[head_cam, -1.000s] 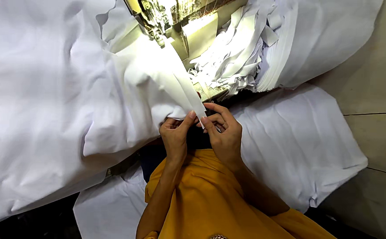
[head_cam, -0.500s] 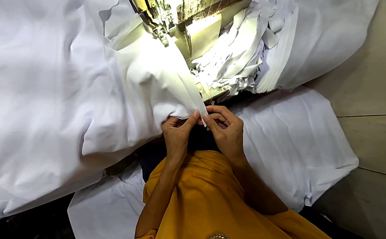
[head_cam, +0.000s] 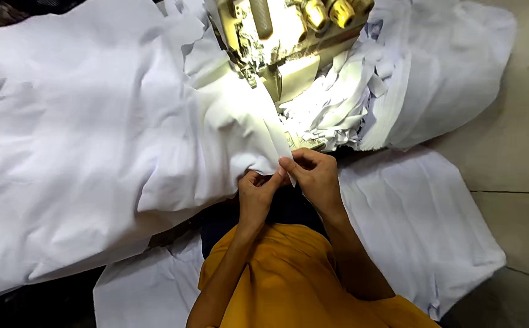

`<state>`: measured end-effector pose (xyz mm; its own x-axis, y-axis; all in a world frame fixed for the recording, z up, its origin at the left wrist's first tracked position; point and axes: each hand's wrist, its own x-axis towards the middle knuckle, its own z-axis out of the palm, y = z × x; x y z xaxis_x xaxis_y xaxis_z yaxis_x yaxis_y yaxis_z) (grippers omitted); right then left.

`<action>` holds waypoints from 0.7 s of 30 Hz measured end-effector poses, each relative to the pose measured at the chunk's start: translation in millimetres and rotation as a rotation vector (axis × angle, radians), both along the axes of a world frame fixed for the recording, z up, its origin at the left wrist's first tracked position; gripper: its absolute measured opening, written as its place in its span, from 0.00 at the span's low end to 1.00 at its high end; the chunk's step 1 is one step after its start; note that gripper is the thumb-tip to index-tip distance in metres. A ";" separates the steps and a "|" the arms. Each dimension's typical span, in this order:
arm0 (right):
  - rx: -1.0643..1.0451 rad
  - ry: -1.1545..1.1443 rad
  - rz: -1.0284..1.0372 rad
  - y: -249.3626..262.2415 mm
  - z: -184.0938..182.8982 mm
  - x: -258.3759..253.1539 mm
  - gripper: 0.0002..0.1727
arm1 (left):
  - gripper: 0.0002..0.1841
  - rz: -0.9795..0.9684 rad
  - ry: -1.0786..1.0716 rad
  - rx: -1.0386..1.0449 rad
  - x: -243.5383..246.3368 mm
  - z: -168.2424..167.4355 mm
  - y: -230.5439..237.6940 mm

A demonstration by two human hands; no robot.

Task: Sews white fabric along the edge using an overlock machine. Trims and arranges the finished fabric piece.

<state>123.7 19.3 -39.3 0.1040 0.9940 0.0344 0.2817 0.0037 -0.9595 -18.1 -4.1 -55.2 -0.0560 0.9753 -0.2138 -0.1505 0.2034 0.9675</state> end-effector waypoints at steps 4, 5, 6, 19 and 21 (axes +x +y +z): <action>0.068 0.130 -0.031 -5.4 -0.1 -1.5 0.08 | 0.13 -0.281 0.753 0.336 -22.6 26.2 -22.9; 0.090 0.182 -0.033 -7.4 2.5 -1.8 0.10 | 0.13 -0.208 0.949 0.523 -24.8 28.2 -26.1; 0.105 0.225 -0.034 -9.3 5.5 -2.5 0.15 | 0.16 -0.130 1.109 0.674 -27.2 28.3 -23.7; 0.284 0.277 -0.026 -12.4 -18.0 -13.9 0.10 | 0.45 -0.049 1.504 0.792 -93.6 14.9 23.3; 0.301 0.281 -0.035 -12.3 -21.7 -13.4 0.09 | 0.52 -0.085 1.471 0.777 -94.1 16.6 23.6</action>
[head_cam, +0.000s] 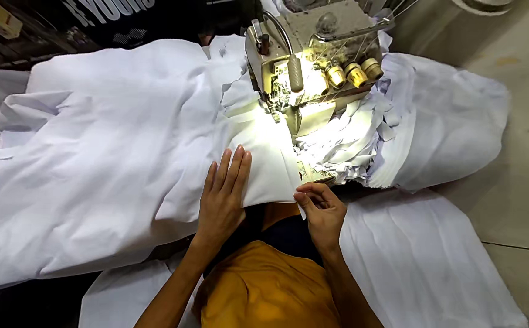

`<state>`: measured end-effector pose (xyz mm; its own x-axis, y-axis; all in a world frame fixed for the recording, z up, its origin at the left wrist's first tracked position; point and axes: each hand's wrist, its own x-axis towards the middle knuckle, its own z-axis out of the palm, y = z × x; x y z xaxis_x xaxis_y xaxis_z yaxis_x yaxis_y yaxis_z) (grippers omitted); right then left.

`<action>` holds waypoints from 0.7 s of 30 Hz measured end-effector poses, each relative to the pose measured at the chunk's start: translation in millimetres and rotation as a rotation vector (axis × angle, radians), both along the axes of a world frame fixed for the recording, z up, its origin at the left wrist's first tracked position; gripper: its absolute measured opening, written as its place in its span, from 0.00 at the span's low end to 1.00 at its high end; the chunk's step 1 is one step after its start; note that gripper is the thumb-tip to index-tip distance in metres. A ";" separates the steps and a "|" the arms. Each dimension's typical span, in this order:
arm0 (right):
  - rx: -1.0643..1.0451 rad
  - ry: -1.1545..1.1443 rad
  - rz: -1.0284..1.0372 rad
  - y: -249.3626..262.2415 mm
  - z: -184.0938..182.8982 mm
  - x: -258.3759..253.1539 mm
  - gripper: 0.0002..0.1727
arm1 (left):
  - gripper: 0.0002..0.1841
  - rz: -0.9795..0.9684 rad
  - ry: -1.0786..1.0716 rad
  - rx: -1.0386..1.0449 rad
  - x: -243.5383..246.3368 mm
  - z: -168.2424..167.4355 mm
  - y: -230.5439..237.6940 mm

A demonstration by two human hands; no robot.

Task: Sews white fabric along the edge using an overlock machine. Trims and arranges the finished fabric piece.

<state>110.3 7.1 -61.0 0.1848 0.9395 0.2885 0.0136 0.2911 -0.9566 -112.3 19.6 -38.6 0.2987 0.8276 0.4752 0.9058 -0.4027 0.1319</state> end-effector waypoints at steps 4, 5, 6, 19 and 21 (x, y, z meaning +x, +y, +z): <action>0.006 -0.004 -0.006 2.1 -4.4 4.3 0.09 | 0.62 0.008 0.003 -0.052 0.8 1.3 3.2; 0.010 -0.001 -0.003 2.7 -5.4 4.8 0.09 | 0.61 0.011 0.006 -0.058 0.8 1.3 3.3; 0.017 0.002 0.003 3.7 -6.1 5.4 0.09 | 0.60 0.012 0.007 -0.060 0.4 1.5 3.4; 0.019 -0.031 0.051 82.9 25.1 -12.6 0.10 | 0.61 -0.064 -0.048 -0.231 -33.6 36.2 76.8; 0.009 -0.072 0.027 93.3 32.3 -16.6 0.11 | 0.62 -0.093 -0.054 -0.280 -46.5 40.4 93.0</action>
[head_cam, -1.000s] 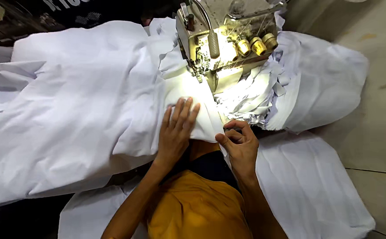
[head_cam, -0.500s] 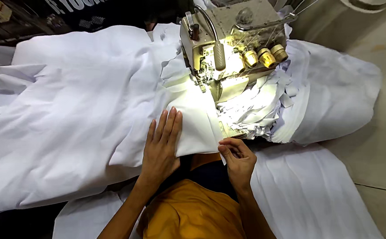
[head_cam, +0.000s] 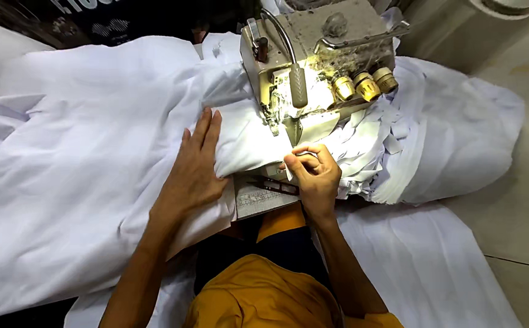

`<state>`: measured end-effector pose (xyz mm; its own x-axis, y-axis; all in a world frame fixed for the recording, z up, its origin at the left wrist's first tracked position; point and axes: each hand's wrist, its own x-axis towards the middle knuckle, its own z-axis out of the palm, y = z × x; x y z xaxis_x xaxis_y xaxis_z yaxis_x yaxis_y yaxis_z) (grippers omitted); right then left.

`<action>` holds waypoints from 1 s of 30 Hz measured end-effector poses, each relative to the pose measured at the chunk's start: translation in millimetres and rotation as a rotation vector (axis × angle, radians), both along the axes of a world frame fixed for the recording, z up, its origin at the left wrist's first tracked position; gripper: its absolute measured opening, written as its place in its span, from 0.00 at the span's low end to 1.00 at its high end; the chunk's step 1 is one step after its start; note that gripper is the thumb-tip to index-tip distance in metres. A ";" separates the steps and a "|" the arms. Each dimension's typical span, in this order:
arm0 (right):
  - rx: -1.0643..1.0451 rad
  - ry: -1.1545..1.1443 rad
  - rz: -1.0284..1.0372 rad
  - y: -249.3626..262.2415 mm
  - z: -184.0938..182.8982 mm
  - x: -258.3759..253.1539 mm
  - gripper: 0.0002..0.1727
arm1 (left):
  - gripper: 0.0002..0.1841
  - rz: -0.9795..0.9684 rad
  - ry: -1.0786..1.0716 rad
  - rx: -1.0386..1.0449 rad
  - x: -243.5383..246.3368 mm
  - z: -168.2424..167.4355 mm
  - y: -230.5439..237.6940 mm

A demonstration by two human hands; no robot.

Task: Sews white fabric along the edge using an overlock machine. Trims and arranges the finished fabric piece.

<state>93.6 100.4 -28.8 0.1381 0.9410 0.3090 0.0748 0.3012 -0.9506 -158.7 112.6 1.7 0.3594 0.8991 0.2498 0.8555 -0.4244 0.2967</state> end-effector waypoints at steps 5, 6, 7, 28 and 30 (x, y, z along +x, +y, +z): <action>0.010 -0.092 -0.151 8.1 8.9 -14.2 0.09 | 0.70 -0.086 -0.060 -0.239 -26.0 18.3 23.4; 0.013 -0.100 -0.177 7.8 8.0 -17.1 0.10 | 0.70 -0.073 -0.067 -0.290 -28.7 23.4 25.2; 0.018 -0.103 -0.195 6.9 6.5 -20.1 0.10 | 0.67 -0.050 -0.097 -0.322 -30.4 27.4 26.6; 0.061 -0.809 -0.070 -41.8 -21.2 5.6 0.17 | 0.16 0.590 -0.496 -0.036 -130.8 48.7 71.1; 0.086 -0.967 -0.002 -43.4 -25.0 6.6 0.19 | 0.17 0.637 -0.517 -0.085 -145.0 42.4 59.6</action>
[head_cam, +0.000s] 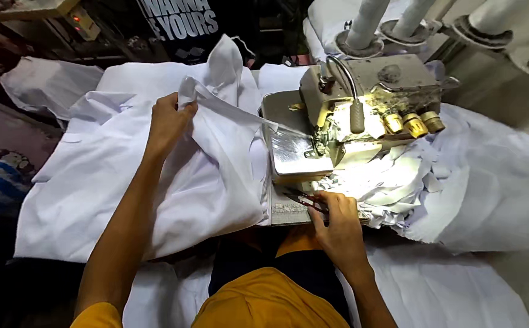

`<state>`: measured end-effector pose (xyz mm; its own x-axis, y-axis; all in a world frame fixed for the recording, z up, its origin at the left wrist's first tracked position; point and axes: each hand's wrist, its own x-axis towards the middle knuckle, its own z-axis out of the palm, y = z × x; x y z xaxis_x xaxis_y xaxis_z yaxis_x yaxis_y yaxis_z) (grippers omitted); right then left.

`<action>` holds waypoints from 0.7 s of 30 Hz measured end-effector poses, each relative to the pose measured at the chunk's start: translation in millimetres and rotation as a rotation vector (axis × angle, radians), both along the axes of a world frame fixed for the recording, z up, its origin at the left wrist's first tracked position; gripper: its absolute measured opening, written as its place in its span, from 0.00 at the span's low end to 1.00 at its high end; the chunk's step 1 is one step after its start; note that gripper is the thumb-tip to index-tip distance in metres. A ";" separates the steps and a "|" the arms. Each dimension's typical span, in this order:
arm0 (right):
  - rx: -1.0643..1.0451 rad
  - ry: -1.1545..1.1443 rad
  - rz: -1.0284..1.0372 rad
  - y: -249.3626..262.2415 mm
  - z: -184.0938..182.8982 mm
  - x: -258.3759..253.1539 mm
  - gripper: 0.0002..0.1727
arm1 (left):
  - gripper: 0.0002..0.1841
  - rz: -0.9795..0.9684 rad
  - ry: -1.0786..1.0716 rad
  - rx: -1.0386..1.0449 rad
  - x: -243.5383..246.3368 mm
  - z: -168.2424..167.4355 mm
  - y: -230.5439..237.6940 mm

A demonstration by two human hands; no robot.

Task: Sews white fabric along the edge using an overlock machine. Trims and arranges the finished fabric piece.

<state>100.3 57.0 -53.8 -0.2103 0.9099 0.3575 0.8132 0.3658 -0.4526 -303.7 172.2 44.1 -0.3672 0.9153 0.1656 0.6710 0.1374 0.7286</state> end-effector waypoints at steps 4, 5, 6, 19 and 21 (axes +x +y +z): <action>0.032 -0.132 0.047 0.7 -1.4 -4.0 0.17 | 0.31 0.026 0.085 -0.196 -15.3 -9.5 -16.1; 0.037 -0.161 0.055 0.9 -1.1 -4.7 0.17 | 0.34 0.034 0.158 -0.181 -13.6 -9.0 -18.3; 0.040 -0.194 0.059 1.2 -1.0 -5.8 0.17 | 0.35 0.026 0.246 -0.118 -10.5 -6.7 -19.6; -0.062 -0.200 0.115 -8.7 19.1 3.2 0.07 | 0.12 -0.711 0.569 0.359 42.1 -13.6 31.9; -0.283 0.086 0.162 -11.2 30.8 11.5 0.15 | 0.12 -0.716 0.513 0.439 36.3 -10.7 28.0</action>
<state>111.8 45.7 -23.0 -0.3407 0.9328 0.1179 0.7091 0.3373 -0.6192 -267.4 200.2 33.5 0.4613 0.7125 0.5287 0.7395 -0.6380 0.2146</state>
